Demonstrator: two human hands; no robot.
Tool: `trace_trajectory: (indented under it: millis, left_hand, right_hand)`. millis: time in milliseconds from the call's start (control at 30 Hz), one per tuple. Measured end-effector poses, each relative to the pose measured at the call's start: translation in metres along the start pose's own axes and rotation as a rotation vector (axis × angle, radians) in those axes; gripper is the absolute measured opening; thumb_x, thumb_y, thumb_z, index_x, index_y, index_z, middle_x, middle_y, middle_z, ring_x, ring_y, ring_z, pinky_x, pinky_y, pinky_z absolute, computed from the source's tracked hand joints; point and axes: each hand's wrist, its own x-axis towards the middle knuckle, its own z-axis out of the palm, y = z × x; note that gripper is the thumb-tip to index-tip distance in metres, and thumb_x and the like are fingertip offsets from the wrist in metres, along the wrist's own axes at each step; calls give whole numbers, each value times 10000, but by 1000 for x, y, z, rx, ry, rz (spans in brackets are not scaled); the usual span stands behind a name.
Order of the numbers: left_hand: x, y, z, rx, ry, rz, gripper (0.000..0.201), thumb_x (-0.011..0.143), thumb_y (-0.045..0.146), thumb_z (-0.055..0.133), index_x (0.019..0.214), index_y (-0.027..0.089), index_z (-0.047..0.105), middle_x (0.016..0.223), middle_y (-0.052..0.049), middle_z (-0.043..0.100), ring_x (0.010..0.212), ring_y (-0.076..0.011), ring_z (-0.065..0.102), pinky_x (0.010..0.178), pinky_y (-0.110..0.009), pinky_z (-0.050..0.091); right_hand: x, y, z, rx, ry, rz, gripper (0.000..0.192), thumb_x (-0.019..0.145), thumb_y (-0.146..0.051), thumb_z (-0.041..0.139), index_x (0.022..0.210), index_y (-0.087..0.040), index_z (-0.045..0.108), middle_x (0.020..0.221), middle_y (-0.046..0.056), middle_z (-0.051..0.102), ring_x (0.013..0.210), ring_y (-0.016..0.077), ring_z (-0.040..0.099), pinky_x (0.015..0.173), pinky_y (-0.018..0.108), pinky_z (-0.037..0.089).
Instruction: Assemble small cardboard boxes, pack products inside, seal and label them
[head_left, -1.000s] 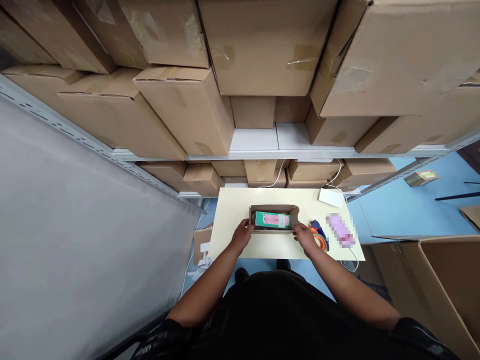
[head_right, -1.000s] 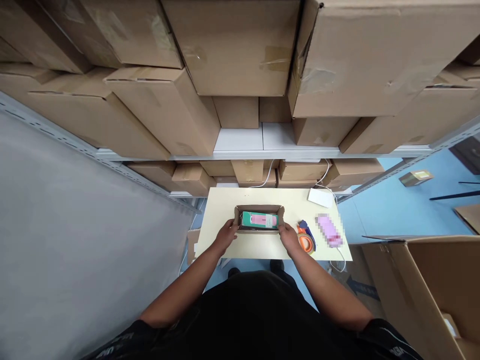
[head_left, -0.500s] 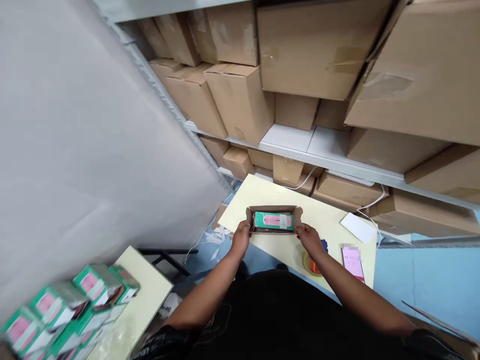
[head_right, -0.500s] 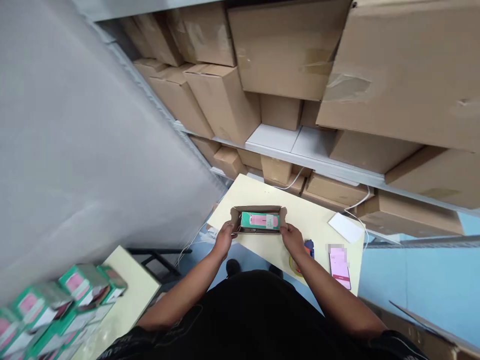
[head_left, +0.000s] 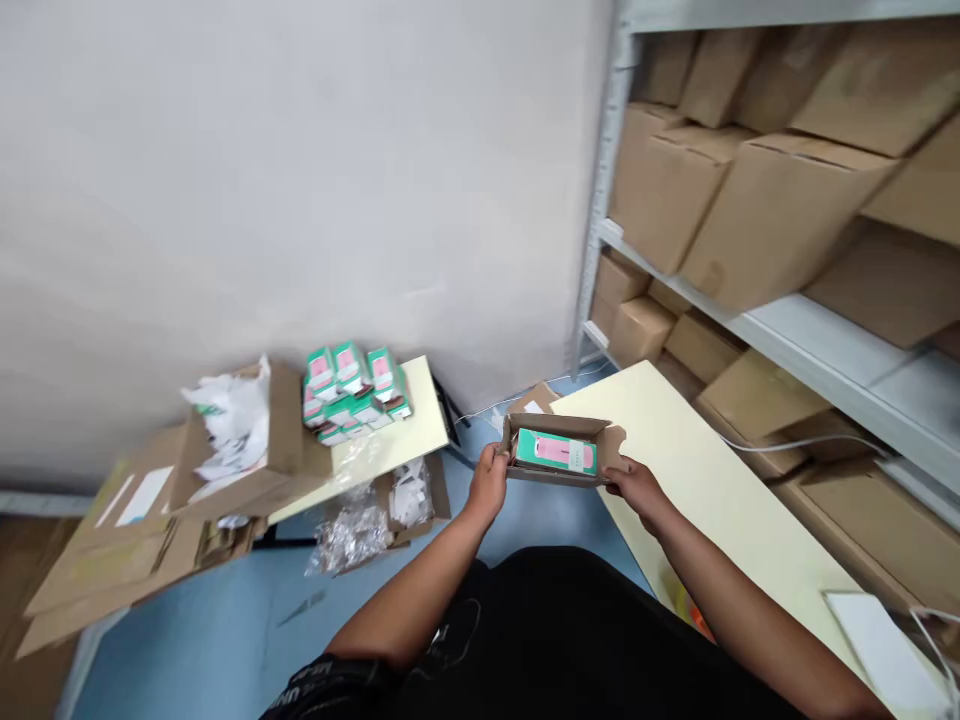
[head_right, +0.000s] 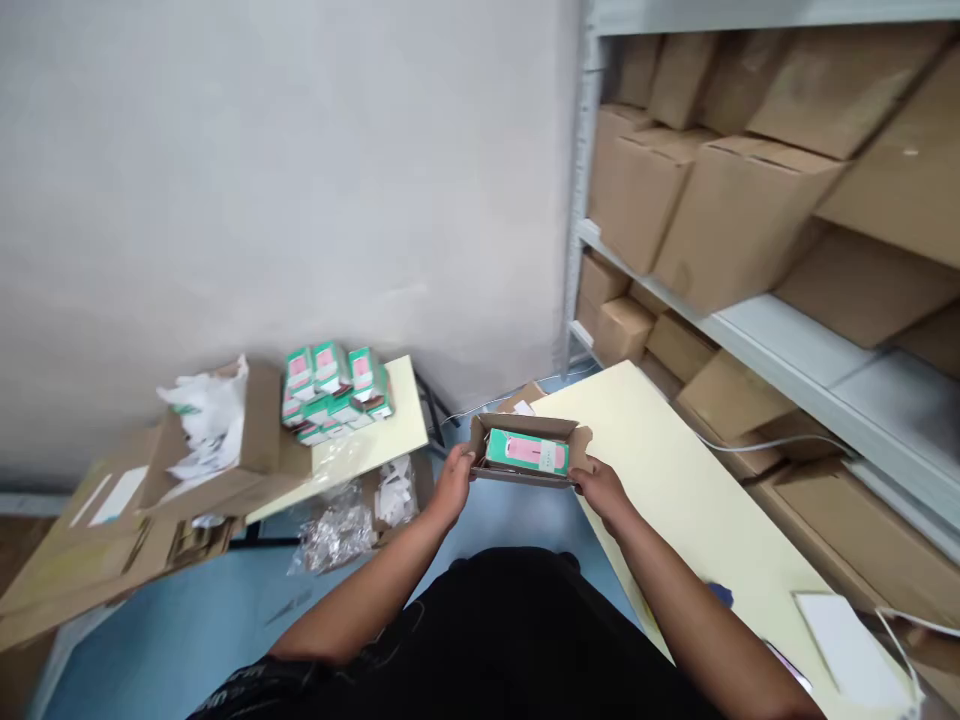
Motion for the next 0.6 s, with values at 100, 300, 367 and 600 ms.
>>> trace_trajectory:
  millis: [100, 300, 367, 600]
  left_hand:
    - [-9, -25, -56, -21, 109, -22, 321, 952, 401, 432, 1107, 207, 636, 1071, -81, 715, 1047, -274, 650, 902, -418, 520]
    - [-31, -71, -167, -101, 271, -41, 334, 953, 400, 467, 1145, 199, 651, 1090, -92, 713, 1061, -279, 647, 920, -412, 504]
    - [-39, -85, -202, -128, 312, -45, 313, 956, 392, 464, 1130, 206, 646, 1084, -87, 711, 1062, -273, 646, 923, -406, 503]
    - [-65, -121, -307, -117, 414, -88, 304, 972, 460, 481, 1106, 222, 614, 1096, -80, 689, 1067, -259, 638, 922, -404, 500]
  right_hand:
    - [4, -16, 57, -72, -52, -38, 360, 753, -435, 679, 1020, -198, 728, 934, 73, 768, 837, 255, 715, 730, 353, 577]
    - [-4, -34, 180, -162, -135, -118, 448, 700, -482, 714, 1027, -176, 744, 866, 63, 765, 772, 242, 688, 659, 318, 518]
    - [-8, -38, 221, -153, -163, -145, 437, 690, -479, 725, 997, -169, 742, 870, 67, 764, 773, 234, 680, 653, 307, 509]
    - [-16, -48, 347, 14, -207, -68, 345, 686, -418, 741, 968, -224, 694, 963, 55, 764, 805, 219, 709, 625, 295, 589]
